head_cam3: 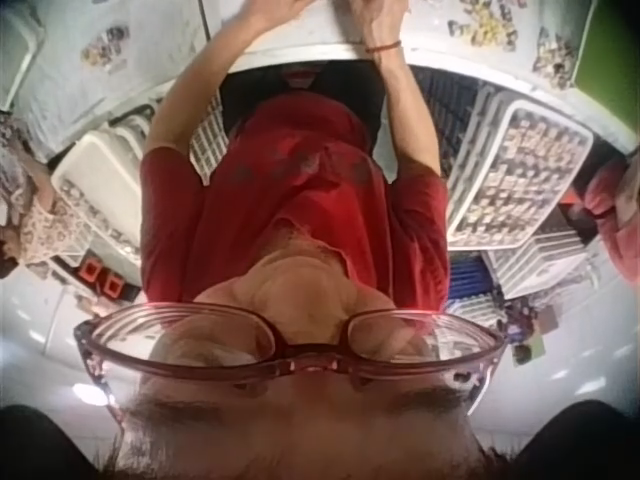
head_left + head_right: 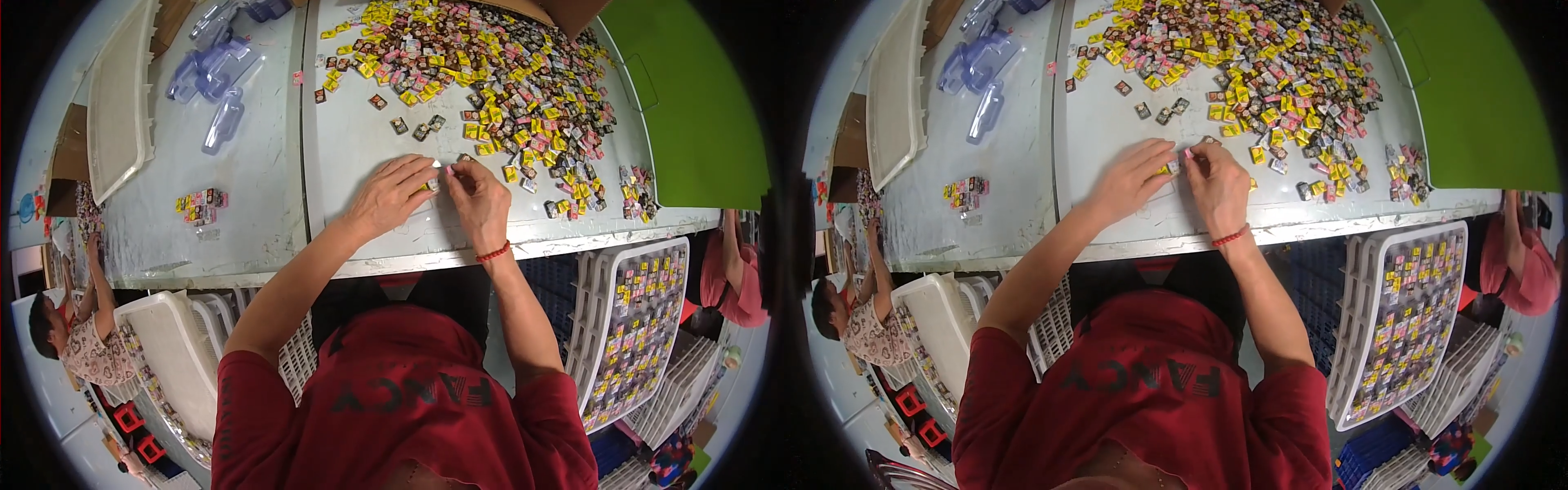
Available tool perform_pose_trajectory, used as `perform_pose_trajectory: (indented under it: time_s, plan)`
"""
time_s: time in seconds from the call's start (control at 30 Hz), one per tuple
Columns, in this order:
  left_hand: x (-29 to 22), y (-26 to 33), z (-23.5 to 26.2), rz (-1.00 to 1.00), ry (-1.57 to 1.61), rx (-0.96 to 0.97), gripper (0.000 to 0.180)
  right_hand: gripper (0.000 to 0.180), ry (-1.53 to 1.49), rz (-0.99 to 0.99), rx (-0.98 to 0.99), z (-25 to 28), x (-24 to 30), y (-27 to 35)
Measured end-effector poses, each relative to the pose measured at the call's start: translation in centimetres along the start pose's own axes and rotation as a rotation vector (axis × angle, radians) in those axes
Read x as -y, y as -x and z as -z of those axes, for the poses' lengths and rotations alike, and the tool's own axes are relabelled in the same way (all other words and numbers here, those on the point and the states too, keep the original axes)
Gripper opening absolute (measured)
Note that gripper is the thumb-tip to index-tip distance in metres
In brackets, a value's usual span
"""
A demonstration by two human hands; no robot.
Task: The person is arranging small colorful square blocks into rows and organized patterns on a white table.
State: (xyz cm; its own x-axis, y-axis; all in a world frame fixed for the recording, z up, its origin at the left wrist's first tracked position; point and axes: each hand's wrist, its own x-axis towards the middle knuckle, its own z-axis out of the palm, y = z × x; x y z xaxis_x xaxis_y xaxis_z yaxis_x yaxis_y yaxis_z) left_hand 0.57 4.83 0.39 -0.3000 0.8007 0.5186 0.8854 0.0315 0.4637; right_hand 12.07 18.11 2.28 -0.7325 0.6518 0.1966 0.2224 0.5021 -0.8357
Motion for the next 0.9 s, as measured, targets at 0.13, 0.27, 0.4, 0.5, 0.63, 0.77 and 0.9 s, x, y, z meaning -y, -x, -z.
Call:
perform_pose_trajectory:
  time_s: [0.13,0.27,0.4,0.5,0.63,0.77,0.9]
  plan:
    - [0.6,0.4,0.0,-0.016,0.005,-0.017,0.019,0.019,0.028,-0.011,-0.023,0.1,-0.7,-0.1]
    - [0.5,0.5,-0.1,0.026,0.028,-0.029,0.017,0.019,0.012,0.015,-0.026,0.1,-0.4,0.1]
    - [0.5,0.4,-0.1,0.069,0.032,-0.011,0.016,0.017,0.068,0.069,-0.013,0.0,0.1,0.0]
    - [0.0,-0.2,0.1,0.092,-0.032,-0.005,0.015,0.016,0.099,0.097,-0.015,0.0,-0.2,0.1]
    - [-0.2,-0.6,0.1,0.094,-0.092,0.006,0.022,0.016,0.158,0.11,-0.02,0.1,-0.3,0.2]
    - [1.0,-0.2,-0.3,0.1,-0.091,0.036,0.023,0.017,0.162,0.116,-0.019,0.0,-0.3,0.1]
    - [0.1,-0.5,0.0,0.071,-0.122,0.025,0.026,0.017,0.136,0.089,-0.025,0.2,-0.4,0.2]
